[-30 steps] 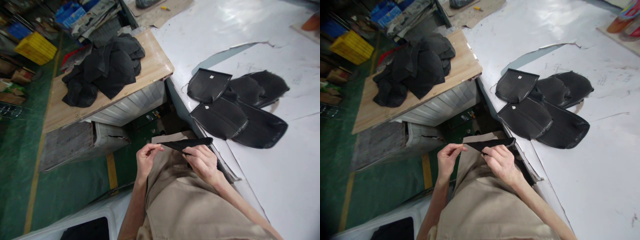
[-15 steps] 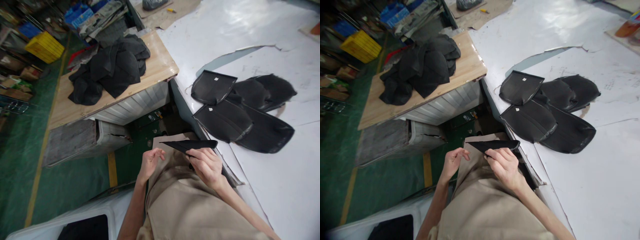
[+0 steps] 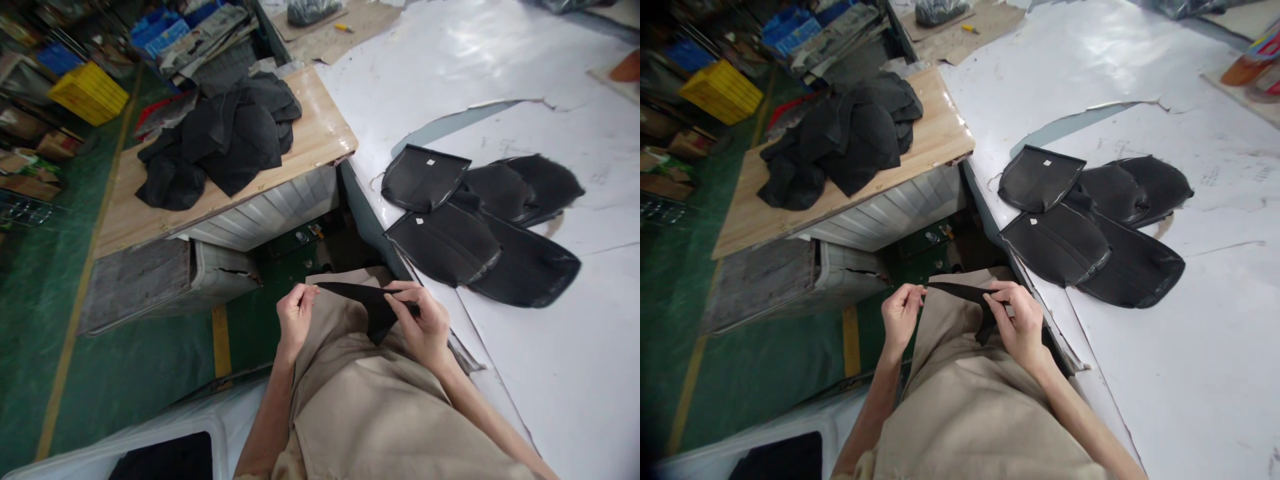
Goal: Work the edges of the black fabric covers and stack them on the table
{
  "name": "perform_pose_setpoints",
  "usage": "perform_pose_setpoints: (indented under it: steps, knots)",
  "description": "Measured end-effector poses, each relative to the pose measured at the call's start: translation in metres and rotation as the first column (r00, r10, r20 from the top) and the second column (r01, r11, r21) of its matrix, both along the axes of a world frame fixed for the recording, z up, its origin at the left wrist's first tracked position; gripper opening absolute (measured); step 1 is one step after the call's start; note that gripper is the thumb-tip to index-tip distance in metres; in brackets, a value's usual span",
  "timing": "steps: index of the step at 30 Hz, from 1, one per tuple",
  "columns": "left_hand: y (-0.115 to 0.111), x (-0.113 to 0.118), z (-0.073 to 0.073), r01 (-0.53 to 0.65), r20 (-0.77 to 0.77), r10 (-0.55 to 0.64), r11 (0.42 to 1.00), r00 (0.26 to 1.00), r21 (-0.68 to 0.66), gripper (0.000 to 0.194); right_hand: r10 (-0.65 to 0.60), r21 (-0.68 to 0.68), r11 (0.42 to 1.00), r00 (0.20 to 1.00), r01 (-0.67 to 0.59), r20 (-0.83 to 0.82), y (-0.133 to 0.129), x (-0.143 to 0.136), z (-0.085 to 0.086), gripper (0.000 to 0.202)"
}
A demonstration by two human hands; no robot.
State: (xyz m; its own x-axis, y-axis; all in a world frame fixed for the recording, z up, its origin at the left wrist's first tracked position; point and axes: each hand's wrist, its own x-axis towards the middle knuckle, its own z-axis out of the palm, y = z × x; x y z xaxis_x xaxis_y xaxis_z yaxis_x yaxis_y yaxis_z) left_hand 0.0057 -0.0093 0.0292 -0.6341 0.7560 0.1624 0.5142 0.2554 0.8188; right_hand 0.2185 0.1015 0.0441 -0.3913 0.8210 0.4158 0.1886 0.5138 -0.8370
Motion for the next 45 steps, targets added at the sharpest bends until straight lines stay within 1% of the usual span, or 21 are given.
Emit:
perform_pose_setpoints:
  steps: [1, 2, 4, 5, 6, 8, 9, 11, 12, 13, 14, 16, 18, 20, 22, 26, 29, 32, 37, 42, 45]
  knots:
    - [0.003, 0.002, 0.001, 0.005, -0.043, -0.004, 1.0, 0.999, 0.017, 0.019, -0.004, -0.044, 0.999, 1.0, 0.004, -0.011, 0.0, -0.001, 0.0, 0.009]
    - [0.007, 0.003, 0.002, 0.013, -0.082, -0.01, 0.999, 0.997, 0.041, 0.025, -0.007, -0.083, 0.997, 1.0, 0.005, -0.021, 0.0, -0.002, 0.0, 0.009]
    - [0.013, 0.007, 0.004, 0.032, -0.112, -0.021, 0.995, 0.994, 0.096, 0.045, -0.005, -0.145, 0.989, 0.999, 0.001, -0.033, -0.001, -0.003, 0.0, 0.01]
    - [0.015, 0.008, 0.004, 0.045, -0.098, -0.034, 0.993, 0.995, 0.111, 0.046, -0.002, -0.168, 0.986, 0.999, -0.004, -0.034, -0.002, -0.004, 0.0, 0.01]
    - [0.017, 0.009, 0.004, 0.051, -0.079, -0.041, 0.991, 0.996, 0.122, 0.04, 0.001, -0.186, 0.982, 0.999, -0.007, -0.033, -0.002, -0.004, 0.0, 0.01]
    - [0.018, 0.009, 0.002, 0.048, -0.064, -0.04, 0.991, 0.997, 0.125, 0.018, 0.003, -0.209, 0.978, 0.999, -0.01, -0.034, -0.003, -0.005, 0.0, 0.01]
    - [0.018, 0.009, 0.001, 0.041, -0.075, -0.032, 0.992, 0.997, 0.122, 0.012, 0.002, -0.217, 0.976, 0.999, -0.01, -0.036, -0.003, -0.005, 0.0, 0.01]
    - [0.02, 0.009, 0.001, 0.011, -0.109, 0.003, 0.992, 0.994, 0.128, 0.017, -0.002, -0.232, 0.973, 0.999, -0.007, -0.04, -0.002, -0.005, -0.001, 0.01]
    - [0.021, 0.009, 0.002, 0.006, -0.115, 0.01, 0.99, 0.993, 0.138, 0.015, -0.004, -0.241, 0.971, 0.999, -0.006, -0.042, -0.001, -0.005, -0.001, 0.01]
    - [0.023, 0.009, 0.004, 0.018, -0.112, -0.001, 0.989, 0.994, 0.15, 0.013, -0.004, -0.251, 0.968, 0.999, -0.007, -0.044, -0.001, -0.004, -0.002, 0.01]
    - [0.025, 0.01, 0.006, 0.04, -0.108, -0.023, 0.986, 0.994, 0.165, 0.02, -0.003, -0.261, 0.965, 0.999, -0.009, -0.046, 0.0, -0.004, -0.002, 0.01]
    - [0.031, 0.014, 0.012, 0.137, -0.124, -0.116, 0.975, 0.986, 0.176, 0.043, 0.005, -0.278, 0.96, 0.999, -0.019, -0.051, 0.001, -0.005, -0.003, 0.01]
    - [0.037, 0.018, 0.015, 0.287, -0.173, -0.265, 0.95, 0.949, 0.12, 0.052, 0.022, -0.295, 0.955, 0.998, -0.04, -0.063, 0.001, -0.006, -0.003, 0.01]
    - [0.043, 0.022, 0.015, 0.425, -0.223, -0.41, 0.905, 0.885, 0.024, 0.039, 0.042, -0.312, 0.948, 0.996, -0.066, -0.083, 0.001, -0.007, -0.003, 0.01]
    - [0.048, 0.026, 0.012, 0.499, -0.235, -0.494, 0.866, 0.837, -0.041, 0.023, 0.049, -0.327, 0.942, 0.993, -0.083, -0.11, 0.002, -0.008, -0.002, 0.01]
    - [0.051, 0.031, 0.006, 0.489, -0.159, -0.483, 0.872, 0.861, 0.002, 0.032, 0.048, -0.358, 0.927, 0.984, -0.108, -0.174, 0.008, -0.006, -0.003, 0.014]
    - [0.048, 0.032, 0.008, 0.47, -0.115, -0.463, 0.881, 0.879, 0.045, 0.032, 0.1, -0.414, 0.896, 0.981, -0.161, -0.166, 0.014, -0.001, -0.007, 0.022]
    - [0.044, 0.032, 0.011, 0.453, -0.102, -0.446, 0.89, 0.889, 0.052, 0.029, 0.128, -0.465, 0.866, 0.981, -0.184, -0.148, 0.017, 0.001, -0.01, 0.021]
    - [0.041, 0.031, 0.014, 0.425, -0.044, -0.423, 0.904, 0.905, 0.041, 0.025, 0.131, -0.521, 0.827, 0.974, -0.21, -0.185, 0.016, 0.0, -0.008, 0.016]
    - [0.04, 0.03, 0.013, 0.422, 0.022, -0.424, 0.905, 0.906, 0.05, 0.019, 0.101, -0.594, 0.776, 0.971, -0.212, -0.215, 0.015, -0.001, -0.003, 0.018]
    - [0.039, 0.028, 0.014, 0.419, 0.046, -0.421, 0.907, 0.906, 0.044, 0.021, 0.088, -0.623, 0.753, 0.971, -0.212, -0.224, 0.013, -0.002, -0.002, 0.019]
